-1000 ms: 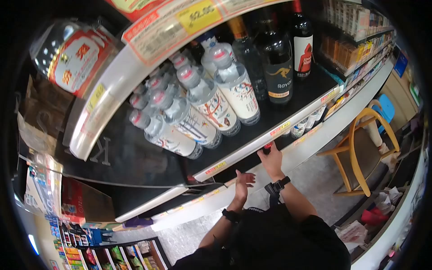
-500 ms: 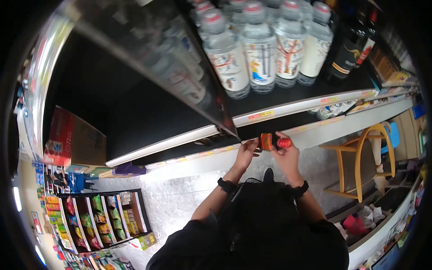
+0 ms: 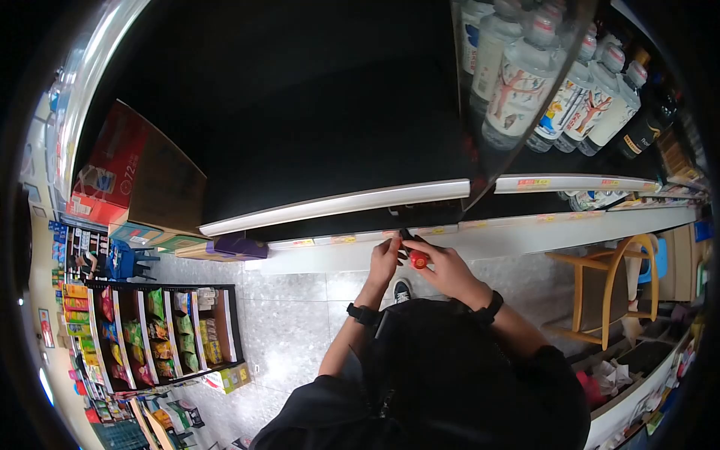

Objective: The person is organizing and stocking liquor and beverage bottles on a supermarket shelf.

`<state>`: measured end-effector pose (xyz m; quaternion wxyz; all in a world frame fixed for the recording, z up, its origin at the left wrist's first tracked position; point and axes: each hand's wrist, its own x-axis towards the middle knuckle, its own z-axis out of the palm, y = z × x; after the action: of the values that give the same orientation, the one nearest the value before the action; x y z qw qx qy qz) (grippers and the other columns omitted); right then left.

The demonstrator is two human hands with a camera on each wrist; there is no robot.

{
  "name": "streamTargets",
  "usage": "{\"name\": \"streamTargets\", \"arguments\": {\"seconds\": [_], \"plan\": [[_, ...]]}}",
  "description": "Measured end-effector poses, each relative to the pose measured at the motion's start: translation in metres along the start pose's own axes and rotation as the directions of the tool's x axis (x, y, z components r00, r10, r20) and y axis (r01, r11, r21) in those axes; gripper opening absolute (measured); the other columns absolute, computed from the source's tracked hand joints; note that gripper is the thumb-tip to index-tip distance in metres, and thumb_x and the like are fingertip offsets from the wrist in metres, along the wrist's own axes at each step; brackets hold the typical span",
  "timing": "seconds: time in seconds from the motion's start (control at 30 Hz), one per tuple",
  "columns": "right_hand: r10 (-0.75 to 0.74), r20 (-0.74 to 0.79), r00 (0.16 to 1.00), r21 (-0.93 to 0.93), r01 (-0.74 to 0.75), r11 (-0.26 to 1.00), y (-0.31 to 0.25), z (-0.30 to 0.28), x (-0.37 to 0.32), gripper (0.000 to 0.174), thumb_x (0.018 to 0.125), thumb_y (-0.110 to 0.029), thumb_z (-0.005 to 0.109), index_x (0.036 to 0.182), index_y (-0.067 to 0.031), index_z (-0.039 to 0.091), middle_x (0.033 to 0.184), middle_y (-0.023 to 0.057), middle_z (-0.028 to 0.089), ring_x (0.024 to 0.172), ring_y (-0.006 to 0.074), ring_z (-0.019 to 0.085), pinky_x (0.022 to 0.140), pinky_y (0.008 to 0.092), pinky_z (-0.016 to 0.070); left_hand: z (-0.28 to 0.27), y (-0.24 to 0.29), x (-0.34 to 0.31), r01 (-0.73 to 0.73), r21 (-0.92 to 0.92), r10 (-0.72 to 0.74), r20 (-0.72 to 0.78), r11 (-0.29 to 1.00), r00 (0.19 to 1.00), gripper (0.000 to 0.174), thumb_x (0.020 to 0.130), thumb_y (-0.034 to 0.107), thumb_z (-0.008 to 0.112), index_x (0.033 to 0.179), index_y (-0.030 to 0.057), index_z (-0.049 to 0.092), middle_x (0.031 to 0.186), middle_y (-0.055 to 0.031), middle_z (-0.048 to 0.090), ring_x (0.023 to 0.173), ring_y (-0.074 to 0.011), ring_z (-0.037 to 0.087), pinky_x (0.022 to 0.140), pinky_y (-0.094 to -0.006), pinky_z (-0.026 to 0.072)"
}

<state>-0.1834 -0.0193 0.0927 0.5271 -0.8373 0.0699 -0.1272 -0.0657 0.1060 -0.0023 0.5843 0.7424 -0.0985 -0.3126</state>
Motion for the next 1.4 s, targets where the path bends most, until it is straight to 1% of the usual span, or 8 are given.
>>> {"name": "streamTargets", "arguments": {"seconds": [0.17, 0.2, 0.33, 0.47, 0.57, 0.77, 1.17, 1.4], "plan": [[0.077, -0.060, 0.995, 0.075, -0.073, 0.995, -0.011, 0.043, 0.036, 0.042, 0.085, -0.010, 0.067, 0.125, -0.0044, 0.053, 0.105, 0.0189, 0.066, 0.098, 0.0331, 0.065, 0.080, 0.0341, 0.0529, -0.034, -0.016, 0.023, -0.136, -0.117, 0.114, -0.177, 0.984, 0.978, 0.050, 0.098, 0.043, 0.046, 0.110, -0.0019, 0.065, 0.088, -0.0129, 0.069, 0.079, -0.0182, 0.065, 0.067, -0.0309, 0.0523], [0.073, -0.131, 0.989, 0.109, -0.059, 0.992, -0.006, 0.054, 0.042, 0.043, 0.086, -0.012, 0.066, 0.126, -0.0066, 0.052, 0.106, 0.0194, 0.065, 0.097, 0.0344, 0.065, 0.077, 0.0343, 0.0535, -0.045, 0.001, 0.016, -0.084, -0.145, 0.076, -0.064, 0.986, 0.995, 0.057, 0.099, 0.045, 0.043, 0.126, -0.0032, 0.055, 0.112, -0.0156, 0.065, 0.100, -0.0206, 0.062, 0.084, -0.0320, 0.0500], [0.115, -0.211, 0.971, 0.074, -0.101, 0.992, -0.004, 0.086, 0.061, 0.041, 0.089, -0.011, 0.058, 0.129, -0.0088, 0.050, 0.104, 0.0212, 0.065, 0.093, 0.0379, 0.064, 0.076, 0.0401, 0.0533, -0.051, 0.001, 0.025, -0.021, -0.366, 0.028, 0.015, 0.930, 0.999, 0.067, 0.100, 0.050, 0.032, 0.138, -0.0046, 0.040, 0.140, -0.0183, 0.043, 0.127, -0.0238, 0.045, 0.104, -0.0335, 0.0373], [0.183, -0.310, 0.933, -0.012, -0.196, 0.981, 0.004, 0.100, 0.077, 0.038, 0.087, -0.008, 0.056, 0.125, -0.0045, 0.050, 0.099, 0.0232, 0.065, 0.088, 0.0410, 0.063, 0.074, 0.0457, 0.0524, -0.053, 0.016, 0.050, 0.153, -0.286, -0.145, 0.049, 0.946, 0.988, 0.047, 0.102, 0.038, 0.034, 0.108, -0.0002, 0.060, 0.095, -0.0056, 0.063, 0.085, -0.0149, 0.057, 0.078, -0.0296, 0.0445], [0.309, -0.323, 0.894, -0.056, -0.344, 0.937, 0.007, 0.101, 0.087, 0.033, 0.086, -0.008, 0.055, 0.118, -0.0002, 0.052, 0.093, 0.0248, 0.065, 0.085, 0.0420, 0.063, 0.073, 0.0491, 0.0516, -0.054, -0.002, 0.079, 0.126, -0.328, -0.092, 0.118, 0.936, 0.989, 0.048, 0.100, 0.046, 0.035, 0.109, 0.0075, 0.061, 0.093, -0.0032, 0.063, 0.084, -0.0102, 0.058, 0.073, -0.0260, 0.0452], [0.339, -0.367, 0.866, -0.088, -0.396, 0.914, 0.022, 0.106, 0.098, 0.020, 0.085, -0.013, 0.055, 0.098, 0.0009, 0.059, 0.088, 0.0239, 0.064, 0.081, 0.0433, 0.061, 0.074, 0.0512, 0.0500, -0.048, -0.003, 0.091, 0.167, -0.389, -0.085, 0.219, 0.906, 0.972, 0.043, 0.102, 0.036, 0.031, 0.124, 0.0057, 0.052, 0.114, -0.0062, 0.060, 0.104, -0.0182, 0.057, 0.092, -0.0301, 0.0445], [0.351, -0.298, 0.888, -0.114, -0.398, 0.910, 0.015, 0.097, 0.088, 0.038, 0.085, -0.016, 0.053, 0.118, 0.0021, 0.053, 0.096, 0.0279, 0.064, 0.088, 0.0441, 0.061, 0.080, 0.0520, 0.0493, -0.053, -0.012, 0.111, 0.088, -0.438, 0.116, 0.418, 0.895, 0.901, 0.043, 0.104, 0.034, 0.026, 0.124, 0.0062, 0.052, 0.121, -0.0089, 0.059, 0.112, -0.0238, 0.054, 0.099, -0.0366, 0.0412], [0.259, -0.240, 0.936, -0.184, -0.305, 0.934, 0.026, 0.092, 0.078, 0.050, 0.087, -0.021, 0.053, 0.129, 0.0051, 0.047, 0.094, 0.0262, 0.065, 0.086, 0.0424, 0.063, 0.081, 0.0486, 0.0499, -0.053, -0.004, 0.119, 0.161, -0.411, 0.010, 0.385, 0.897, 0.923, 0.044, 0.103, 0.035, 0.026, 0.121, 0.0065, 0.053, 0.116, -0.0090, 0.061, 0.107, -0.0241, 0.056, 0.095, -0.0375, 0.0438]]}}
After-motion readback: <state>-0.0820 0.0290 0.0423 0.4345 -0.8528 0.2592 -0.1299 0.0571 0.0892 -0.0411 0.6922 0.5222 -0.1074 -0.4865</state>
